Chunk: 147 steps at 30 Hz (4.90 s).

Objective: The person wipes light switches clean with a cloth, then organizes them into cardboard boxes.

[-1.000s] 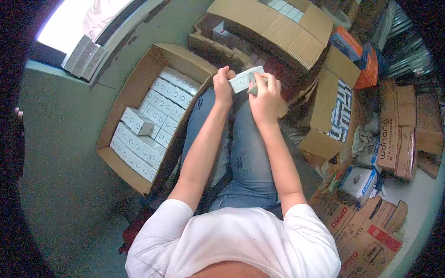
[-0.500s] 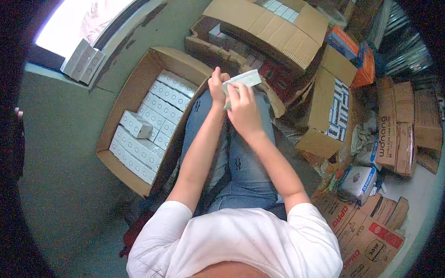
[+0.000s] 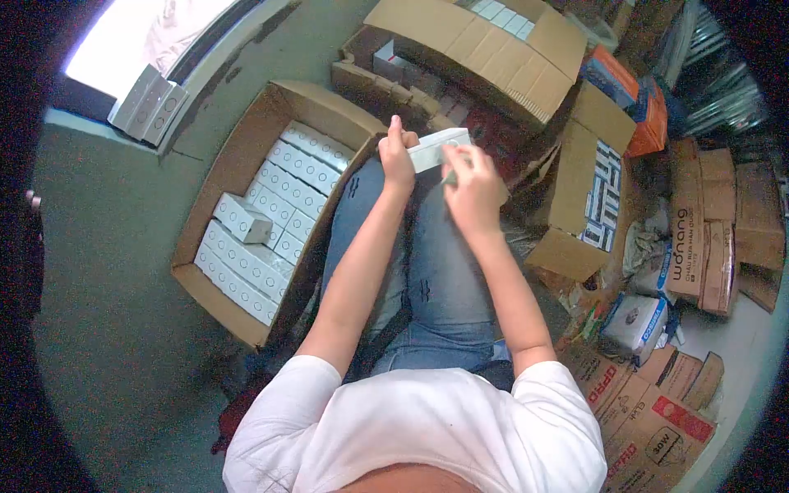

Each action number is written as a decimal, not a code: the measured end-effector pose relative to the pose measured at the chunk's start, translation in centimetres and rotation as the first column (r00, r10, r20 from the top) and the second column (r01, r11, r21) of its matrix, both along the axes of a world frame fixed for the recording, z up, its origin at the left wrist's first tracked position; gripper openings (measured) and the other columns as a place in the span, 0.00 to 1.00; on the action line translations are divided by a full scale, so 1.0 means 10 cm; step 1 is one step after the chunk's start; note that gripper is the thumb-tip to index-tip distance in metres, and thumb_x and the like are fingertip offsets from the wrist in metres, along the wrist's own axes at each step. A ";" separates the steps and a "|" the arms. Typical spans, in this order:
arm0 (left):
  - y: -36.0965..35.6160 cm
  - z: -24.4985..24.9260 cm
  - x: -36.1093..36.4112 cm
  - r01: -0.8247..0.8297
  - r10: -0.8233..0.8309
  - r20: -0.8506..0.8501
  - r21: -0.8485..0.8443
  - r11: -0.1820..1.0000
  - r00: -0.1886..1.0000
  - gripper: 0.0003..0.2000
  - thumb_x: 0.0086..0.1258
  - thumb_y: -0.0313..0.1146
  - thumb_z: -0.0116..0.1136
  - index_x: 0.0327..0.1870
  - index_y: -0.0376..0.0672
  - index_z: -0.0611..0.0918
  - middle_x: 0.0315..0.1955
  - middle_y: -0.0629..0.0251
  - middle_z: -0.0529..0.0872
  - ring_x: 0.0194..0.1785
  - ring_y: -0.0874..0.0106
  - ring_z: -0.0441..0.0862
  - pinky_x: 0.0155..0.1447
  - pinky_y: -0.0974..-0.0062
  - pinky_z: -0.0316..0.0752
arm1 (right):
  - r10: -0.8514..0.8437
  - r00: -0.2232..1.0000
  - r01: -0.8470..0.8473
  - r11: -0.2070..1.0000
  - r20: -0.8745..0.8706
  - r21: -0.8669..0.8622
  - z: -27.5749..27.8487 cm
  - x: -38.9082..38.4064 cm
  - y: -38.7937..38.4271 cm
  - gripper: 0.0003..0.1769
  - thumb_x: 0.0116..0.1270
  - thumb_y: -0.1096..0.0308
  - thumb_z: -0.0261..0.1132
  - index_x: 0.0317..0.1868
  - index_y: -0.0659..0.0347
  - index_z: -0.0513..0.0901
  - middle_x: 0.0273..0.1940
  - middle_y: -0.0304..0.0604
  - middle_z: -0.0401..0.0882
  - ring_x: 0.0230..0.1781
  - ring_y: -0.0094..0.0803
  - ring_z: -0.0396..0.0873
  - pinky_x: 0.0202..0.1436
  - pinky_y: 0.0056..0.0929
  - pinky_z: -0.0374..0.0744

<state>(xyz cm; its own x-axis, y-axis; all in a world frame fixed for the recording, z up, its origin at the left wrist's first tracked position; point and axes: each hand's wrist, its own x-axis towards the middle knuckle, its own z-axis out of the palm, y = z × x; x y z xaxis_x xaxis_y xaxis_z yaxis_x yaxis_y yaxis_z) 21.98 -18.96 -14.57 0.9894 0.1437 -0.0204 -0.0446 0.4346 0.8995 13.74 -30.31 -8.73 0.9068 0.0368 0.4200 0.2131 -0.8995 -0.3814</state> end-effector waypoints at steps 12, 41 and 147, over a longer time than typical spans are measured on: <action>0.01 0.04 0.00 -0.014 0.008 -0.087 -0.067 0.998 0.996 0.33 0.78 0.53 0.44 0.08 0.49 0.60 0.09 0.76 0.58 0.16 0.79 0.52 0.25 0.71 0.45 | -0.122 0.992 0.122 0.984 0.009 -0.130 0.12 0.16 -0.03 0.27 0.49 0.81 0.70 0.54 0.61 0.80 0.53 0.47 0.76 0.52 0.46 0.75 0.58 0.42 0.76; 0.15 0.30 -0.01 0.681 -0.669 0.130 -0.117 0.723 0.732 0.19 0.72 0.31 0.60 0.63 0.42 0.75 0.56 0.69 0.81 0.60 0.77 0.75 0.66 0.75 0.67 | 0.014 0.999 -0.019 0.987 0.033 0.161 0.39 0.36 -0.26 0.16 0.69 0.71 0.61 0.55 0.68 0.75 0.53 0.56 0.73 0.54 0.54 0.76 0.59 0.45 0.74; -0.02 -0.07 0.07 0.049 -0.049 0.010 -0.408 0.912 0.999 0.16 0.77 0.48 0.42 0.48 0.44 0.73 0.39 0.69 0.75 0.45 0.75 0.73 0.54 0.75 0.69 | 0.301 0.837 0.241 0.548 -0.457 0.801 -0.18 0.10 -0.01 0.21 0.67 0.62 0.69 0.53 0.62 0.72 0.47 0.41 0.75 0.49 0.24 0.74 0.54 0.27 0.74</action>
